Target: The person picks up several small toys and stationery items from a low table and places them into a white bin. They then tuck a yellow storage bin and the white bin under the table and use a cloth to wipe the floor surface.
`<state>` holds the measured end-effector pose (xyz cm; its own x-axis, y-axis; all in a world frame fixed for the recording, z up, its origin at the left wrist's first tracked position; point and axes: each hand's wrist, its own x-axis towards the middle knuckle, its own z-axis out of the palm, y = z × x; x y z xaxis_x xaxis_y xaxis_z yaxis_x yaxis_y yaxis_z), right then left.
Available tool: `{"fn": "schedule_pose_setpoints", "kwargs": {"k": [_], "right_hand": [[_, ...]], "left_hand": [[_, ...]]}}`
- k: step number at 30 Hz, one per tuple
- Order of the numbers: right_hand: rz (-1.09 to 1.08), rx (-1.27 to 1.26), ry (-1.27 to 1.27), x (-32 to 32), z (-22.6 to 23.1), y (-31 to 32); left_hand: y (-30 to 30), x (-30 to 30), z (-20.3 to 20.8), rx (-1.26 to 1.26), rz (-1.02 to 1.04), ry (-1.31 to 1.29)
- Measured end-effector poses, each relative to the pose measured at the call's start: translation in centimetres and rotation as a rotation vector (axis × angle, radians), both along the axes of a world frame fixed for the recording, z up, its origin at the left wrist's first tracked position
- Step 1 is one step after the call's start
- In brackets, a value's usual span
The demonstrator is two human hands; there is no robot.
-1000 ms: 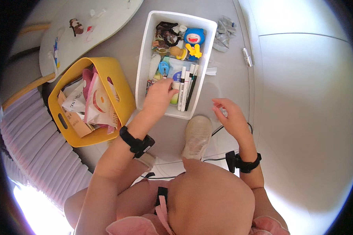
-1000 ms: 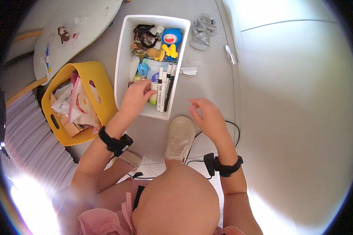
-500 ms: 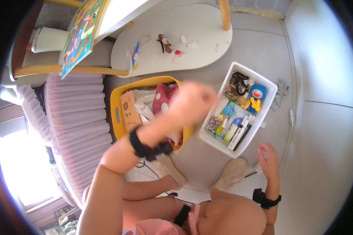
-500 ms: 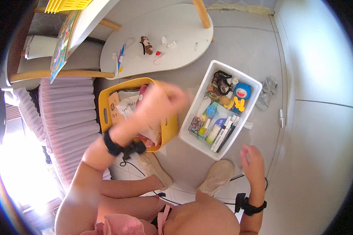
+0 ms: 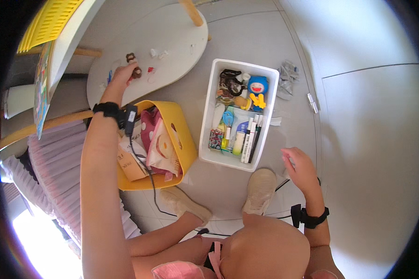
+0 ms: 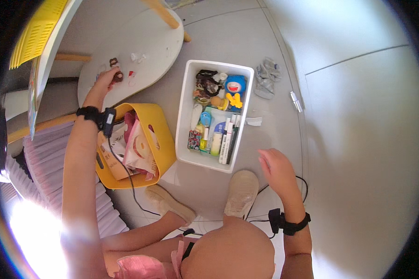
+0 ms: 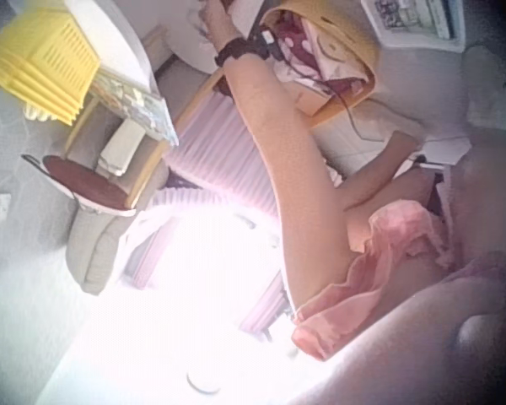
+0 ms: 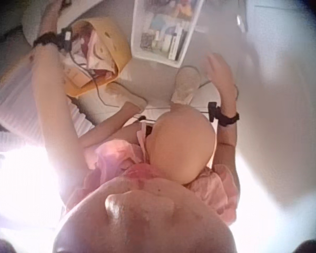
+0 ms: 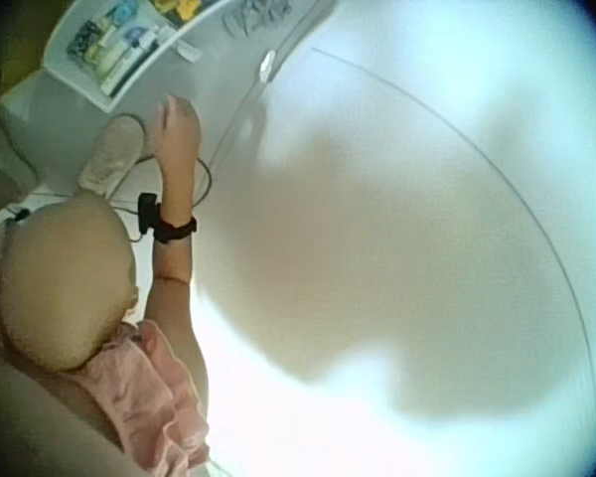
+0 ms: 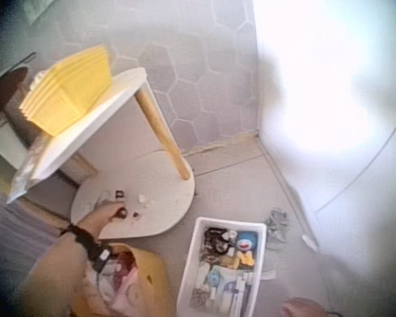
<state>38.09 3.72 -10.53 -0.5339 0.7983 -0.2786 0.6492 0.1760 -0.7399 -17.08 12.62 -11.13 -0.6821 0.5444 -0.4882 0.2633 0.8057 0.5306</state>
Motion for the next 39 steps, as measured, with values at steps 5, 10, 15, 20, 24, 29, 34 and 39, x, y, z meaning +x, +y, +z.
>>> {"fn": "schedule_pose_setpoints", "kwargs": {"k": [5,10,15,20,24,29,34,39], "right_hand": [[0.022,0.003,0.024,-0.5,0.0,0.6],[-0.021,-0.044,0.190,-4.1,2.1,2.0],[-0.007,-0.114,0.445,-7.1,4.9,3.2],[0.082,-0.008,0.493,-7.6,6.0,4.1],[0.159,0.011,0.413,-6.9,6.9,4.4],[0.203,-0.005,0.416,-6.2,7.4,4.5],[0.192,0.020,0.464,-6.1,7.4,4.5],[0.217,0.088,0.446,-6.1,7.4,4.2]], "left_hand": [[-3.3,6.5,5.2,0.274,-0.162,-0.176],[-8.7,17.9,8.9,0.228,-0.549,-0.093],[-9.5,24.7,9.9,0.454,-1.034,-0.203],[-9.3,26.1,9.3,0.523,-0.977,-0.312],[-9.6,25.8,9.0,0.480,-1.028,-0.391],[-9.4,25.3,9.0,0.484,-1.098,-0.430],[-9.4,25.0,9.5,0.462,-1.074,-0.438],[-9.5,24.8,9.9,0.489,-1.076,-0.430]]}}
